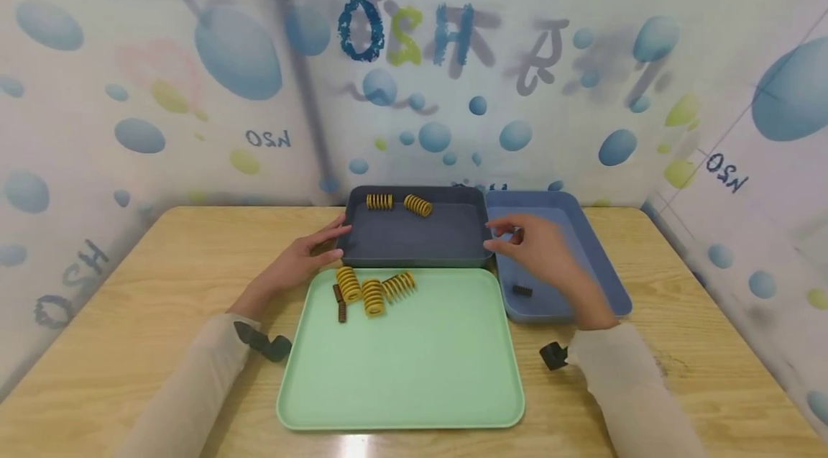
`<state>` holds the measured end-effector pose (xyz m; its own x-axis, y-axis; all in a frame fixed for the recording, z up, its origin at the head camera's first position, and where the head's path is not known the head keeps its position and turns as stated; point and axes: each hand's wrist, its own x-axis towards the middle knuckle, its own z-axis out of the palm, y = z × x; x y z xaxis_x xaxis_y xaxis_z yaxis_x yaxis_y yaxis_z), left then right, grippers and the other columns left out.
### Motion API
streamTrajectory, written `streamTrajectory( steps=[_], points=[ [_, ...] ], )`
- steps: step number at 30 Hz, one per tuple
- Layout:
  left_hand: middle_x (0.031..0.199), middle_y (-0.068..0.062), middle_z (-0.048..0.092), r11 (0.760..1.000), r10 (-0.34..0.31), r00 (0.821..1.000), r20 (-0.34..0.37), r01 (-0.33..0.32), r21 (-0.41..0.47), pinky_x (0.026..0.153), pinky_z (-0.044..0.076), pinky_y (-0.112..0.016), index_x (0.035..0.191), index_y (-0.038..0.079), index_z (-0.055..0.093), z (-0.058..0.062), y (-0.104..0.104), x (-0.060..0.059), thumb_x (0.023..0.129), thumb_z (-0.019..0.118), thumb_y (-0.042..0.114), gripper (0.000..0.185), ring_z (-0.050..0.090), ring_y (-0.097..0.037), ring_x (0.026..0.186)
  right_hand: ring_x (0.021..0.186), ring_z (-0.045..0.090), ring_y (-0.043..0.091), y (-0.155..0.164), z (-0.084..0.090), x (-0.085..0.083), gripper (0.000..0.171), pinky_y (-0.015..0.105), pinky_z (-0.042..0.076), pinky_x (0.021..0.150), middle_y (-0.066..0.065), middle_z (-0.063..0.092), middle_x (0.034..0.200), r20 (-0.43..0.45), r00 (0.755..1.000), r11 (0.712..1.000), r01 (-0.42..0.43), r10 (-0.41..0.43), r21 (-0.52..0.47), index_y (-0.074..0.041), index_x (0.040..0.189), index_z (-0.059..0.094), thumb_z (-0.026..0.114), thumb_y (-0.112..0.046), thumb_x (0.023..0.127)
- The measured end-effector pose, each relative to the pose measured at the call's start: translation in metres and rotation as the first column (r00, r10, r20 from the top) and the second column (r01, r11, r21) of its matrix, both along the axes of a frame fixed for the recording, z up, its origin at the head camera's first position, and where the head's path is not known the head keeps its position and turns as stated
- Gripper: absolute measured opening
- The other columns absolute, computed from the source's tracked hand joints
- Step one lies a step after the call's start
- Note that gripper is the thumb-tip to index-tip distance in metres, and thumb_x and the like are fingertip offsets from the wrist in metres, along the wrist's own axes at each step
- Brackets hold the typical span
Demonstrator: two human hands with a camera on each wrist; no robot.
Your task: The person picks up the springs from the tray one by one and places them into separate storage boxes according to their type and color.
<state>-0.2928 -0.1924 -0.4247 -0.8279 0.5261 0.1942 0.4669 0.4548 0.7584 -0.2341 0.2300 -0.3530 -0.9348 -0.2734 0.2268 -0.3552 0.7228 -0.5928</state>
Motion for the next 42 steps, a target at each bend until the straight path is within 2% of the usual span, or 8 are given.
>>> streamTrajectory(
  steps=[6, 10, 17, 23, 28, 30, 33, 42],
  points=[
    [0.158, 0.005, 0.02, 1.0, 0.009, 1.0, 0.001, -0.009, -0.019, 0.113, 0.018, -0.046, 0.145, 0.016, 0.043, -0.003, 0.0, -0.003, 0.095, 0.059, 0.036, 0.056, 0.019, -0.018, 0.142, 0.08, 0.061, 0.013, -0.033, 0.01, 0.007, 0.038, 0.035, 0.051, 0.065, 0.001, 0.066, 0.111, 0.026, 0.994, 0.993, -0.104, 0.106, -0.061, -0.018, 0.119, 0.066, 0.071, -0.037, 0.087],
    [0.158, 0.004, 0.02, 1.0, 0.008, 1.0, 0.003, -0.008, -0.016, 0.114, 0.017, -0.045, 0.145, 0.016, 0.043, -0.005, 0.001, -0.004, 0.096, 0.059, 0.035, 0.055, 0.018, -0.018, 0.142, 0.078, 0.063, 0.011, -0.051, 0.013, 0.009, 0.036, 0.034, 0.052, 0.062, -0.003, 0.066, 0.111, 0.033, 0.983, 0.979, -0.177, 0.181, -0.105, -0.019, 0.118, 0.066, 0.072, -0.034, 0.086],
    [0.158, 0.004, 0.02, 1.0, 0.009, 1.0, 0.012, -0.009, -0.002, 0.114, 0.016, -0.045, 0.145, 0.017, 0.044, -0.007, 0.001, -0.005, 0.096, 0.059, 0.034, 0.054, 0.017, -0.017, 0.142, 0.079, 0.062, 0.013, -0.072, 0.013, 0.009, 0.034, 0.033, 0.051, 0.061, -0.005, 0.065, 0.111, 0.083, 0.962, 0.957, -0.246, 0.261, -0.157, -0.02, 0.118, 0.066, 0.071, -0.031, 0.087],
    [0.158, 0.003, 0.019, 1.0, 0.004, 1.0, 0.029, -0.005, 0.021, 0.114, 0.014, -0.046, 0.145, 0.016, 0.043, -0.007, 0.0, -0.003, 0.096, 0.059, 0.032, 0.054, 0.015, -0.017, 0.143, 0.076, 0.061, 0.021, -0.085, 0.001, 0.006, 0.031, 0.033, 0.05, 0.06, -0.004, 0.064, 0.11, 0.118, 0.925, 0.919, -0.331, 0.361, -0.213, -0.021, 0.117, 0.065, 0.071, -0.027, 0.088],
    [0.158, 0.003, 0.018, 1.0, -0.009, 1.0, 0.026, 0.009, 0.03, 0.114, 0.014, -0.045, 0.145, 0.014, 0.042, -0.005, 0.001, -0.002, 0.096, 0.059, 0.032, 0.055, 0.015, -0.018, 0.143, 0.074, 0.061, 0.023, -0.091, -0.014, 0.004, 0.032, 0.032, 0.048, 0.059, 0.007, 0.063, 0.112, 0.154, 0.886, 0.888, -0.399, 0.438, -0.23, -0.018, 0.119, 0.064, 0.07, -0.026, 0.089],
    [0.158, 0.002, 0.018, 1.0, -0.01, 1.0, 0.028, 0.009, 0.03, 0.114, 0.014, -0.045, 0.145, 0.013, 0.042, -0.005, 0.001, -0.002, 0.096, 0.059, 0.032, 0.055, 0.014, -0.019, 0.144, 0.076, 0.062, 0.017, -0.093, -0.017, 0.003, 0.034, 0.031, 0.049, 0.059, 0.01, 0.061, 0.117, 0.165, 0.874, 0.881, -0.421, 0.457, -0.214, -0.015, 0.121, 0.064, 0.07, -0.027, 0.089],
    [0.158, 0.0, 0.018, 0.999, -0.014, 1.0, 0.015, 0.013, 0.03, 0.114, 0.014, -0.047, 0.145, 0.012, 0.042, -0.004, 0.001, -0.002, 0.096, 0.058, 0.031, 0.055, 0.015, -0.023, 0.144, 0.08, 0.063, 0.013, -0.095, -0.022, 0.002, 0.037, 0.032, 0.05, 0.06, 0.008, 0.06, 0.121, 0.189, 0.858, 0.875, -0.445, 0.478, -0.192, -0.014, 0.123, 0.063, 0.069, -0.028, 0.089],
    [0.158, -0.002, 0.019, 1.0, -0.015, 1.0, -0.009, 0.016, 0.02, 0.114, 0.014, -0.049, 0.145, 0.01, 0.042, -0.001, 0.001, -0.002, 0.096, 0.059, 0.028, 0.055, 0.016, -0.026, 0.143, 0.083, 0.064, 0.012, -0.101, -0.032, 0.0, 0.04, 0.032, 0.052, 0.064, 0.001, 0.057, 0.127, 0.235, 0.827, 0.859, -0.481, 0.511, -0.175, -0.015, 0.127, 0.061, 0.069, -0.025, 0.089]
  ],
)
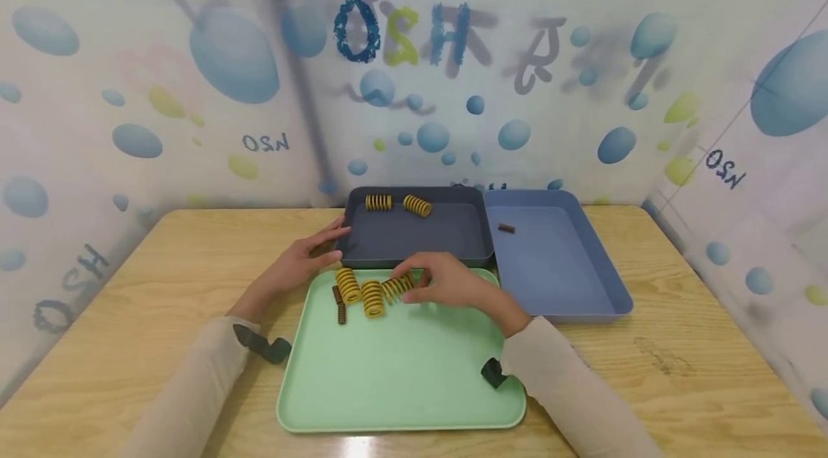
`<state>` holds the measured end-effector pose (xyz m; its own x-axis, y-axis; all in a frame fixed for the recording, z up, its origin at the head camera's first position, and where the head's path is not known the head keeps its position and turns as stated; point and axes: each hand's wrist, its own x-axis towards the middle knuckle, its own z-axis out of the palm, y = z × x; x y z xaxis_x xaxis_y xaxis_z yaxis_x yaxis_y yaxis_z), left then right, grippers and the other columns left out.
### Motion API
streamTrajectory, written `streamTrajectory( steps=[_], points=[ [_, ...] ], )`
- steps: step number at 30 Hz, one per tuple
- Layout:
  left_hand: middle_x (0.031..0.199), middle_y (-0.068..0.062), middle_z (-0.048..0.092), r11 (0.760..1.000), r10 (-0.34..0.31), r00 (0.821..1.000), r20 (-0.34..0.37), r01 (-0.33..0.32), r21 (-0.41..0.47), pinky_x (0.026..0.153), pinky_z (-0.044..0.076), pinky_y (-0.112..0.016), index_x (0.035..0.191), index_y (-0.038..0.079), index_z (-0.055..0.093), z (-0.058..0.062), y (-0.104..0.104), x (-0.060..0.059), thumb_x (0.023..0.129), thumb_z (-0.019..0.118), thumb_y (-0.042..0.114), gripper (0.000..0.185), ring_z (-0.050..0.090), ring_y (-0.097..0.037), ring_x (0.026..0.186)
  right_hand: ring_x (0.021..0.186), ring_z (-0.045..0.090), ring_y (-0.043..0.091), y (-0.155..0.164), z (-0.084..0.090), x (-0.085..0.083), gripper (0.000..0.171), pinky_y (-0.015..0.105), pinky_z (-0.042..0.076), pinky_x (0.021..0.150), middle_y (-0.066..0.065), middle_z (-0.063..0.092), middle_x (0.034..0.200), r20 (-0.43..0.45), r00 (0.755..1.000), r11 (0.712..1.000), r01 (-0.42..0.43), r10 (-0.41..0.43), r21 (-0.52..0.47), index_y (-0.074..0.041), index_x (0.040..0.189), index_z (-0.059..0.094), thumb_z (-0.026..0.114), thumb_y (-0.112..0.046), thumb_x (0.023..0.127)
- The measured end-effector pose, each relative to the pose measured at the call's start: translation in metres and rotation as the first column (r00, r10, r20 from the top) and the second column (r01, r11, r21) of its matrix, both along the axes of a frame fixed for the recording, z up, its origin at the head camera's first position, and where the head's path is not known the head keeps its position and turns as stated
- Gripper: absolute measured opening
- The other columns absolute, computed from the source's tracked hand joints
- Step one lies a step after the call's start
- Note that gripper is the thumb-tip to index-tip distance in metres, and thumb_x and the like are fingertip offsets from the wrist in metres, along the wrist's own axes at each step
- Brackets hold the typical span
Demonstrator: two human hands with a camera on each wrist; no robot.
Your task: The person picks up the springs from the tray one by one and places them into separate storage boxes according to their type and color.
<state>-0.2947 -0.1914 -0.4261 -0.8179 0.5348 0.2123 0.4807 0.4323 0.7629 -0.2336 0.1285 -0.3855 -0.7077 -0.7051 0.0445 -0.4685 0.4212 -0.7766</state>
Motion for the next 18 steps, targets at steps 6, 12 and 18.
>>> streamTrajectory(
  steps=[6, 12, 18],
  points=[
    [0.158, 0.001, 0.019, 1.0, 0.012, 1.0, 0.009, -0.012, -0.011, 0.114, 0.015, -0.046, 0.146, 0.013, 0.042, 0.0, 0.0, 0.0, 0.097, 0.058, 0.031, 0.054, 0.016, -0.02, 0.143, 0.085, 0.063, 0.013, -0.001, -0.001, 0.0, 0.038, 0.033, 0.053, 0.068, 0.0, 0.057, 0.125, -0.003, 1.0, 1.0, 0.005, -0.005, -0.001, -0.016, 0.125, 0.062, 0.07, -0.024, 0.089],
    [0.158, -0.001, 0.019, 1.0, 0.003, 1.0, 0.0, -0.003, -0.005, 0.114, 0.015, -0.048, 0.145, 0.011, 0.042, 0.0, 0.0, 0.001, 0.097, 0.058, 0.028, 0.054, 0.016, -0.023, 0.143, 0.079, 0.063, 0.014, -0.001, -0.006, 0.0, 0.037, 0.032, 0.052, 0.062, -0.002, 0.06, 0.119, 0.007, 1.0, 1.0, 0.007, -0.007, -0.013, -0.017, 0.124, 0.063, 0.071, -0.024, 0.088],
    [0.158, 0.0, 0.02, 1.0, -0.002, 1.0, 0.005, 0.002, 0.015, 0.114, 0.014, -0.048, 0.145, 0.011, 0.043, -0.001, 0.0, 0.0, 0.097, 0.058, 0.027, 0.053, 0.016, -0.023, 0.143, 0.063, 0.058, 0.015, 0.001, -0.012, 0.0, 0.036, 0.03, 0.049, 0.055, -0.005, 0.058, 0.117, 0.035, 0.999, 0.999, 0.008, -0.007, -0.032, -0.02, 0.123, 0.063, 0.071, -0.025, 0.088]
  ],
)
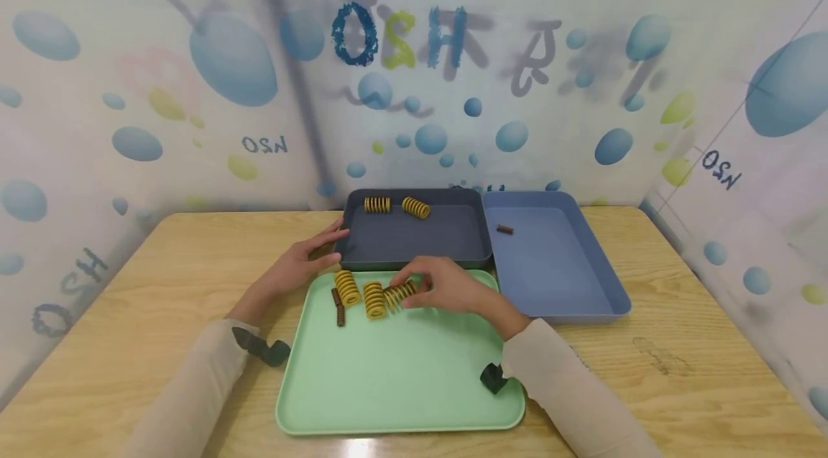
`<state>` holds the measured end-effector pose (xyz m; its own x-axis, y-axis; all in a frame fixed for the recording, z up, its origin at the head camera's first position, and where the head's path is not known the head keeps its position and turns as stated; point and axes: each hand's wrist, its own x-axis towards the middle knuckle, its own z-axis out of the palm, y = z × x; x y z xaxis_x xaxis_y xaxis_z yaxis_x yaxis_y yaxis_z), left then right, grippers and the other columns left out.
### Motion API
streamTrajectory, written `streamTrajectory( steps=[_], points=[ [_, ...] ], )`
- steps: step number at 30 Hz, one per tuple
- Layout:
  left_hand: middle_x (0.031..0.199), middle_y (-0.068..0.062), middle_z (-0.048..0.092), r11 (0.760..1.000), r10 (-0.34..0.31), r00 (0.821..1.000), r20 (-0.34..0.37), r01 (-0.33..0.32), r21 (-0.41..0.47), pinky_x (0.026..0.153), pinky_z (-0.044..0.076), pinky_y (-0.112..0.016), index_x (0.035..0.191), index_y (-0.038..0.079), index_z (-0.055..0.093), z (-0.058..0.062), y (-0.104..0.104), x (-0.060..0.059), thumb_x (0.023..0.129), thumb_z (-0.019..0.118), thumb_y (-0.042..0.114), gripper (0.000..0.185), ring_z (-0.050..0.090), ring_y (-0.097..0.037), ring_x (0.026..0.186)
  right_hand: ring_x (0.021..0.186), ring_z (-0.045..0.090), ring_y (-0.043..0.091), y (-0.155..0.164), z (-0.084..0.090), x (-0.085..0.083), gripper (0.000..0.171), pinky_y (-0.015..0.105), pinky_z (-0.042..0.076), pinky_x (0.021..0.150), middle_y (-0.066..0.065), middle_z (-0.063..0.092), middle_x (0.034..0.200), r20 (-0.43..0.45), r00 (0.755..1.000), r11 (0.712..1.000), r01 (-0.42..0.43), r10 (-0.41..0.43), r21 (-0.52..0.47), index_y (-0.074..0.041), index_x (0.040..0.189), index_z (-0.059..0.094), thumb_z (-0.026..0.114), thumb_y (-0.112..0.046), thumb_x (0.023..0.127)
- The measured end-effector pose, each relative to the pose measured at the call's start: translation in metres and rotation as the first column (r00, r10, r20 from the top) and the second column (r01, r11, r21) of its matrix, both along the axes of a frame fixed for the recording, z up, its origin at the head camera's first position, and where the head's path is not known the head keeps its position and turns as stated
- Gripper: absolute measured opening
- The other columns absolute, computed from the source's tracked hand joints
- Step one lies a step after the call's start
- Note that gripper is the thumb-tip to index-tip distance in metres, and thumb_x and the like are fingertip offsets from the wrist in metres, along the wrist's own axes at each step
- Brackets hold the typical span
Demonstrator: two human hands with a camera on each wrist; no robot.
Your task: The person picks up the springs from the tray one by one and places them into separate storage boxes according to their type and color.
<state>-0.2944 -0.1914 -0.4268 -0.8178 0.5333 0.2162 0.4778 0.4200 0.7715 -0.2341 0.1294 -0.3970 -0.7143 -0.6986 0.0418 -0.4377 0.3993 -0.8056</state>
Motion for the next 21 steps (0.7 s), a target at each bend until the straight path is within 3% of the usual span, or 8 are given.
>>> streamTrajectory(
  steps=[5, 10, 16, 21],
  points=[
    [0.158, 0.001, 0.019, 1.0, 0.013, 1.0, 0.005, -0.013, -0.017, 0.114, 0.015, -0.046, 0.145, 0.012, 0.042, 0.0, 0.0004, 0.0004, 0.096, 0.059, 0.029, 0.054, 0.016, -0.02, 0.143, 0.051, 0.046, 0.013, 0.0017, -0.0056, -0.0013, 0.034, 0.029, 0.046, 0.052, -0.005, 0.057, 0.118, 0.039, 0.999, 0.999, 0.013, -0.012, -0.031, -0.022, 0.122, 0.064, 0.071, -0.027, 0.088],
    [0.158, 0.002, 0.019, 1.0, 0.014, 1.0, 0.016, -0.014, -0.02, 0.114, 0.016, -0.044, 0.146, 0.014, 0.042, 0.0005, 0.0003, 0.0003, 0.096, 0.058, 0.032, 0.055, 0.016, -0.016, 0.143, 0.049, 0.044, 0.012, 0.0026, -0.0087, -0.0018, 0.034, 0.028, 0.046, 0.05, -0.005, 0.057, 0.12, 0.049, 0.998, 0.999, 0.031, -0.029, -0.043, -0.023, 0.12, 0.065, 0.071, -0.028, 0.087],
    [0.158, 0.003, 0.019, 1.0, 0.02, 1.0, 0.021, -0.019, -0.024, 0.114, 0.015, -0.044, 0.146, 0.016, 0.042, 0.0005, 0.0004, 0.0002, 0.097, 0.057, 0.033, 0.054, 0.015, -0.016, 0.143, 0.055, 0.05, 0.012, 0.0011, -0.0082, 0.0005, 0.034, 0.028, 0.046, 0.053, -0.003, 0.06, 0.113, 0.004, 1.0, 1.0, 0.009, -0.009, -0.021, -0.019, 0.118, 0.066, 0.074, -0.023, 0.086],
    [0.158, 0.004, 0.019, 0.999, 0.025, 0.999, 0.024, -0.024, -0.029, 0.114, 0.015, -0.044, 0.146, 0.015, 0.042, -0.0001, 0.0, 0.0001, 0.097, 0.057, 0.033, 0.055, 0.015, -0.016, 0.143, 0.059, 0.051, 0.012, 0.0012, -0.0105, 0.0015, 0.035, 0.028, 0.048, 0.058, -0.007, 0.062, 0.114, 0.03, 0.999, 1.0, 0.02, -0.02, 0.004, -0.021, 0.119, 0.066, 0.075, -0.026, 0.084]
  ],
)
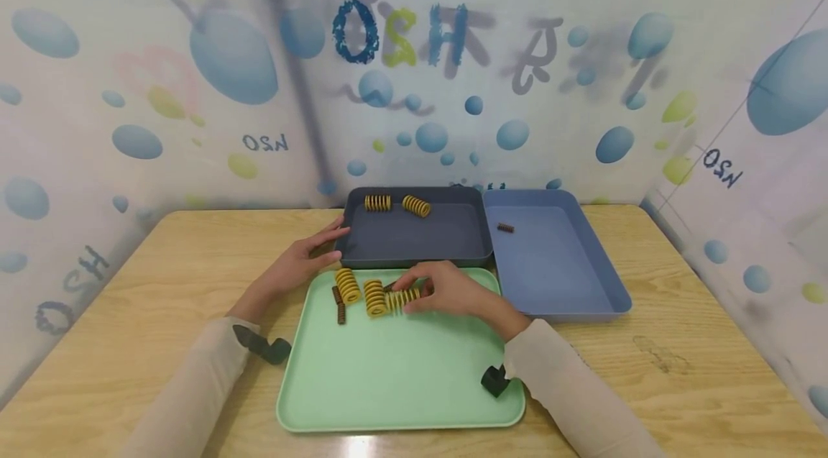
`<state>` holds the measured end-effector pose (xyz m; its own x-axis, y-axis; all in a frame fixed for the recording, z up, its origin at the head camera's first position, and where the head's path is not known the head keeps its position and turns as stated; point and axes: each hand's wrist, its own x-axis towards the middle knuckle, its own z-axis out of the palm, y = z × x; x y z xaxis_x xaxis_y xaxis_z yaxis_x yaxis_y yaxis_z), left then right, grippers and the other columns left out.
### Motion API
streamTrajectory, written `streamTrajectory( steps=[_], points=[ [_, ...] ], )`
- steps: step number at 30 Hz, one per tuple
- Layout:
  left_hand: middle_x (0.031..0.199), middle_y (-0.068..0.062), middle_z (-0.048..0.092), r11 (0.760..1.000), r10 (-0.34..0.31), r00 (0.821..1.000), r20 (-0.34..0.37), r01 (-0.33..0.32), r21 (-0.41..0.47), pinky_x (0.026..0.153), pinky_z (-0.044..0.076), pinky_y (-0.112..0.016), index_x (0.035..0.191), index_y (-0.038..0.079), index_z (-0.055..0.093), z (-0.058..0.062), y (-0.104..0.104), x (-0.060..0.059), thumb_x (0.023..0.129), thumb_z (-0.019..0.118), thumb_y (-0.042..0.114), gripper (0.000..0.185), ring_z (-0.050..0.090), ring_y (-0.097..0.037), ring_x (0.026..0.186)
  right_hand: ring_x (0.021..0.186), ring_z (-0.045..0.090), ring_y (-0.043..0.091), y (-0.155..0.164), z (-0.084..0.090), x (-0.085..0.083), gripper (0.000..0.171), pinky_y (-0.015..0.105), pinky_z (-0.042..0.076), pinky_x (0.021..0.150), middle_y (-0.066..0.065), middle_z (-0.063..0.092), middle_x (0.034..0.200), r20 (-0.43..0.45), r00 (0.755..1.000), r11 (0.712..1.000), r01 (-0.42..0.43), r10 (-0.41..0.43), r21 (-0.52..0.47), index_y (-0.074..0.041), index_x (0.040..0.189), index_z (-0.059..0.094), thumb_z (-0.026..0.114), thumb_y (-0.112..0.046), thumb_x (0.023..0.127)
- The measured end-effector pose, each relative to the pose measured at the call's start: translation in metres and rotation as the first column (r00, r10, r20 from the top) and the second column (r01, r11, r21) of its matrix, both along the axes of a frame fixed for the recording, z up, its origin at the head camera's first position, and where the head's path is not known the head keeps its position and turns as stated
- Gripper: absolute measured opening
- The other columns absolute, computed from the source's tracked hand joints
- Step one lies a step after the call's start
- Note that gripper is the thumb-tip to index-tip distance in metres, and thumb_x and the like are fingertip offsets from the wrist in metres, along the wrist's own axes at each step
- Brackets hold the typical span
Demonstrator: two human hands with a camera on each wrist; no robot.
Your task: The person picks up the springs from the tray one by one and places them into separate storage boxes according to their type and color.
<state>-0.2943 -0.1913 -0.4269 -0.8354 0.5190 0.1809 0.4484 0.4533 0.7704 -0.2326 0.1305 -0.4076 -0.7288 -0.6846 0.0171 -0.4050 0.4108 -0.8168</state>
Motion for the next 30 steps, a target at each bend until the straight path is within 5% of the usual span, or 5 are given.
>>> streamTrajectory(
  steps=[17, 30],
  points=[
    [0.158, 0.005, 0.018, 1.0, -0.001, 1.0, -0.008, 0.001, -0.002, 0.114, 0.015, -0.046, 0.146, 0.014, 0.041, 0.0009, 0.0002, 0.0007, 0.096, 0.058, 0.034, 0.056, 0.015, -0.018, 0.143, 0.064, 0.048, 0.011, 0.0017, -0.0048, -0.0001, 0.038, 0.028, 0.044, 0.06, -0.005, 0.064, 0.114, 0.038, 0.999, 1.0, 0.019, -0.019, -0.018, -0.018, 0.119, 0.067, 0.075, -0.029, 0.084],
    [0.158, 0.007, 0.018, 1.0, -0.001, 1.0, -0.005, 0.001, -0.004, 0.114, 0.015, -0.044, 0.146, 0.015, 0.042, 0.0003, -0.0005, -0.001, 0.096, 0.058, 0.033, 0.055, 0.016, -0.016, 0.143, 0.066, 0.048, 0.013, 0.0018, -0.0039, 0.0007, 0.036, 0.03, 0.045, 0.062, -0.004, 0.065, 0.095, 0.054, 0.998, 0.999, 0.037, -0.037, -0.001, -0.021, 0.118, 0.068, 0.075, -0.03, 0.084]
  ],
)
